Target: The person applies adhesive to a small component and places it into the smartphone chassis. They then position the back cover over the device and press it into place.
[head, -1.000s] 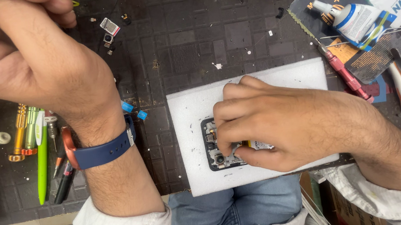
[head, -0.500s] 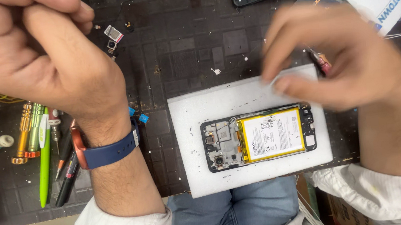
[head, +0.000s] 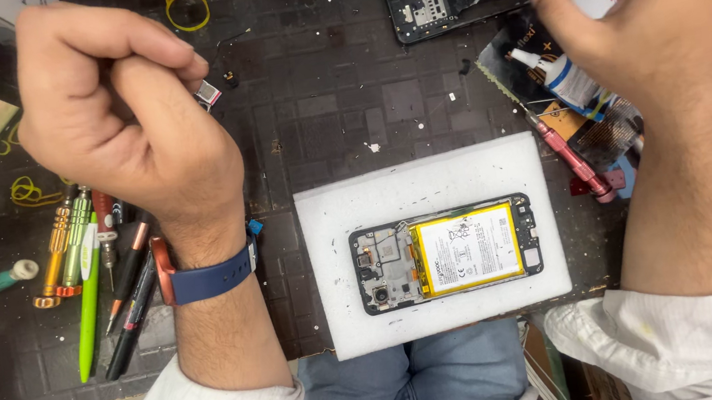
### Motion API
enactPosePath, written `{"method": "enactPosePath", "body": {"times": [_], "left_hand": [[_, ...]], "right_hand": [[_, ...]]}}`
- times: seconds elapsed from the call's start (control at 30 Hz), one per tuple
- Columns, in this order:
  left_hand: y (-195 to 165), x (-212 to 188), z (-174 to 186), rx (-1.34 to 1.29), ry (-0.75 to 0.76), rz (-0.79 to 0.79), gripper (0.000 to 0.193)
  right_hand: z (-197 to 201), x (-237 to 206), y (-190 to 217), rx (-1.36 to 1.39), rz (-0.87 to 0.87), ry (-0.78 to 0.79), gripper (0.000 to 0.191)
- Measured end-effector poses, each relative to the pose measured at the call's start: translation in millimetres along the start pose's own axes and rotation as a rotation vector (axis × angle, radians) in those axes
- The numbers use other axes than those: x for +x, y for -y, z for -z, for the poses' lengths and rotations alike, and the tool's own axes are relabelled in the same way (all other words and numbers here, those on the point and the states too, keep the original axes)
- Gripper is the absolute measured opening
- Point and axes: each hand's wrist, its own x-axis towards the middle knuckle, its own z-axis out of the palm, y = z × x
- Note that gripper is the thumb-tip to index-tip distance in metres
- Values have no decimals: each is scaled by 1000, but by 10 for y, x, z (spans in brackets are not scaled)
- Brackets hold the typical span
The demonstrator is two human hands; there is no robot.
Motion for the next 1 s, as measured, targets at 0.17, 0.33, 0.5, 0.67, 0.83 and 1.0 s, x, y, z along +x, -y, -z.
{"method": "enactPosePath", "body": {"times": [0.17, 0.33, 0.5, 0.67, 0.83, 1.0], "left_hand": [[-28, -16, -31, 21, -8, 27, 26], [-29, -11, -36, 15, -4, 29, 25], [-30, -13, -46, 14, 19, 25, 25], [-18, -6, -48, 1, 38, 21, 25], [-22, -13, -51, -8, 38, 32, 25], [-21, -10, -55, -3, 42, 21, 25]], "right_hand": [[-19, -21, 57, -127, 14, 72, 24], [-77, -8, 38, -128, -59, 156, 21], [-126, -35, -34, -161, -39, 135, 15], [-102, -54, -65, -182, 13, 56, 15], [-50, -39, -40, -38, -47, -43, 11], [-24, -45, -15, 334, -207, -174, 7]]}}
